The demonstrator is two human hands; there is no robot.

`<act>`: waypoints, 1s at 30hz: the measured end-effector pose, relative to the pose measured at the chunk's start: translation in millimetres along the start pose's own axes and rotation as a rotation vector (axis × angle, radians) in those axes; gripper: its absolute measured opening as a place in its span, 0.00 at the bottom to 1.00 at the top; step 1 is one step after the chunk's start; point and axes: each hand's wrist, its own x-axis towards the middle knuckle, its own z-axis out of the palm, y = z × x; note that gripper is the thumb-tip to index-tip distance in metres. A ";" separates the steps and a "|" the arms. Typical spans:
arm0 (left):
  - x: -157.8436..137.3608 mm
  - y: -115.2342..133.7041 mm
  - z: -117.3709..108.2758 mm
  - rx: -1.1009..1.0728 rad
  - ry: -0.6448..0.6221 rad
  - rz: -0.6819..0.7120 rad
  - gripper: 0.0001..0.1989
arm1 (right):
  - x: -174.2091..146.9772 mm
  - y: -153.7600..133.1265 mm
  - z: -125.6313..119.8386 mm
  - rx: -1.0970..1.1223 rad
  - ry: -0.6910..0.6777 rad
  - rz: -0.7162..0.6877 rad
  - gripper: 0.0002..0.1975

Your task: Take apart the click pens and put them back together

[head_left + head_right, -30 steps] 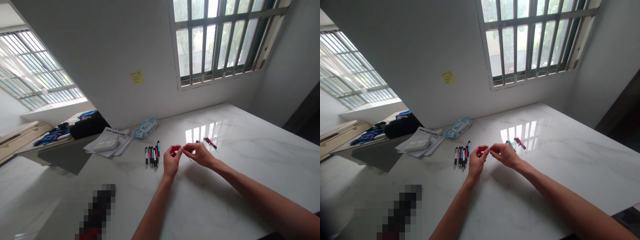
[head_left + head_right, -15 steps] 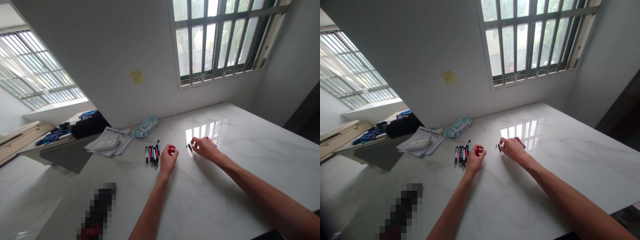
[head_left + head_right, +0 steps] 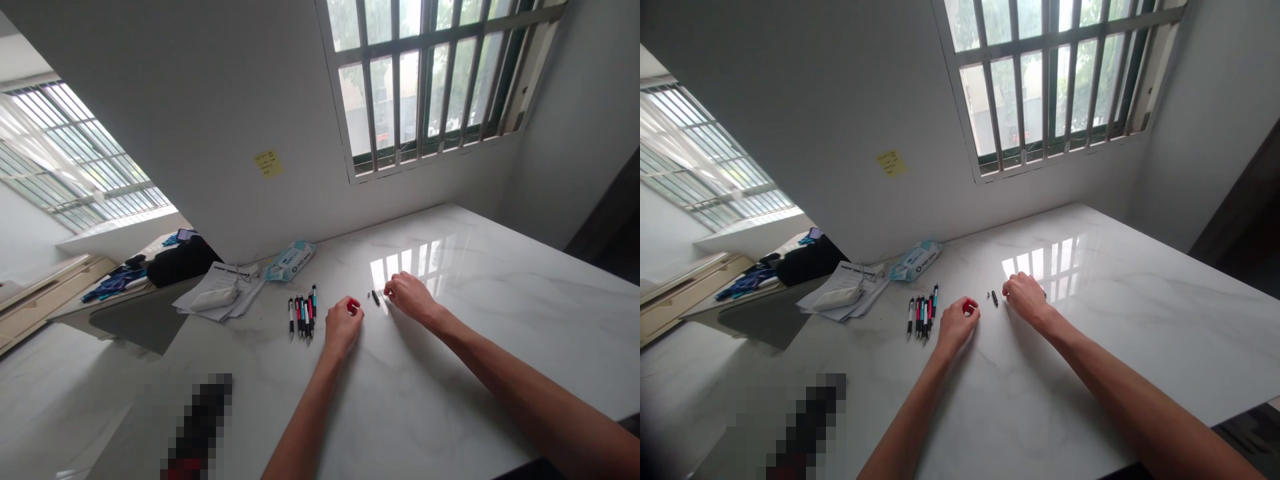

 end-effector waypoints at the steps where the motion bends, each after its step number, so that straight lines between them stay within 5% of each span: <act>1: 3.0 2.8 3.1 0.021 -0.008 0.000 0.04 | 0.0 -0.4 0.6 -0.006 0.000 -0.007 0.11; 23: 4.1 16.1 28.1 0.227 -0.050 0.164 0.06 | -1.9 -12.2 9.5 0.031 -0.010 -0.076 0.12; 30: 1.5 24.9 10.6 -0.171 0.037 0.212 0.16 | -6.4 -22.9 3.6 0.326 0.116 -0.158 0.08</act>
